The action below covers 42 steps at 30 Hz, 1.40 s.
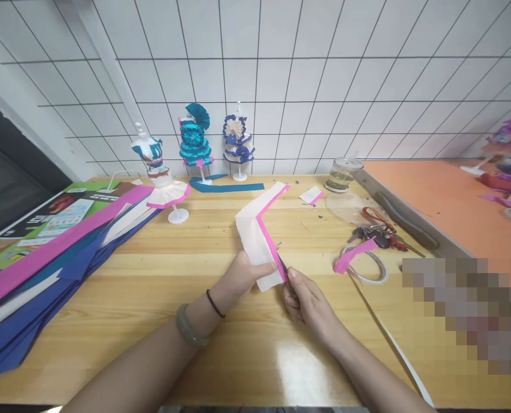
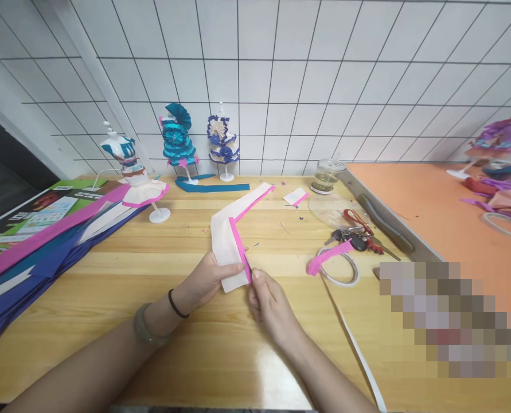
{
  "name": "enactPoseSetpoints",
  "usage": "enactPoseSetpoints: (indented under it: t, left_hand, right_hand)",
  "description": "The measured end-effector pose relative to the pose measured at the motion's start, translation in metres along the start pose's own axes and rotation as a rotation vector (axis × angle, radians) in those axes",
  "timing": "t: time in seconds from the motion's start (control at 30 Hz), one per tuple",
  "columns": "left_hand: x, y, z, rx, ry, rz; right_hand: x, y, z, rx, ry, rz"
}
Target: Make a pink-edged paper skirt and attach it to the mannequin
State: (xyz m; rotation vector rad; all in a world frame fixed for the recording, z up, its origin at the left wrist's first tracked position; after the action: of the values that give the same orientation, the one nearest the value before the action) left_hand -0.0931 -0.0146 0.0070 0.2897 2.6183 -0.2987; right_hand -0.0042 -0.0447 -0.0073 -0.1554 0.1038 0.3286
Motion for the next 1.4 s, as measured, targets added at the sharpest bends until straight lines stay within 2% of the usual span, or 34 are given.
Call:
enactPoseSetpoints:
  t: [0.57, 0.8, 1.17, 1.4]
  left_hand:
    - [0.0023, 0.0009, 0.0030, 0.026, 0.000, -0.010]
    - [0.0047, 0.0015, 0.0056, 0.037, -0.004, -0.028]
    - [0.0007, 0.0007, 0.0039, 0.042, -0.039, 0.002]
    - [0.0059, 0.0015, -0.0012, 0.060, -0.111, -0.070]
  right_hand:
    - [0.0034, 0.0019, -0.0044, -0.005, -0.049, -0.017]
    - [0.0021, 0.0024, -0.0070, 0.003, 0.004, -0.001]
    - [0.0040, 0.0037, -0.0048, 0.008, -0.081, -0.020]
    - [0.0029, 0.0034, -0.0037, 0.011, -0.100, -0.008]
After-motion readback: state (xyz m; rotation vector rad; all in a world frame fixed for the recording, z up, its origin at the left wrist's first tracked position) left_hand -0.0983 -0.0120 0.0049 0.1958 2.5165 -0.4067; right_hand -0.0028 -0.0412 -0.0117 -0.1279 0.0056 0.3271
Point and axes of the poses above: each hand's wrist, its own y-axis towards the middle knuckle, its own x-axis out of the back of the hand, z = x × y, the point moved 10 cm from there along y, towards the middle knuckle, and after that the axes turned 5 degrees about x, right-handed, at the moved point
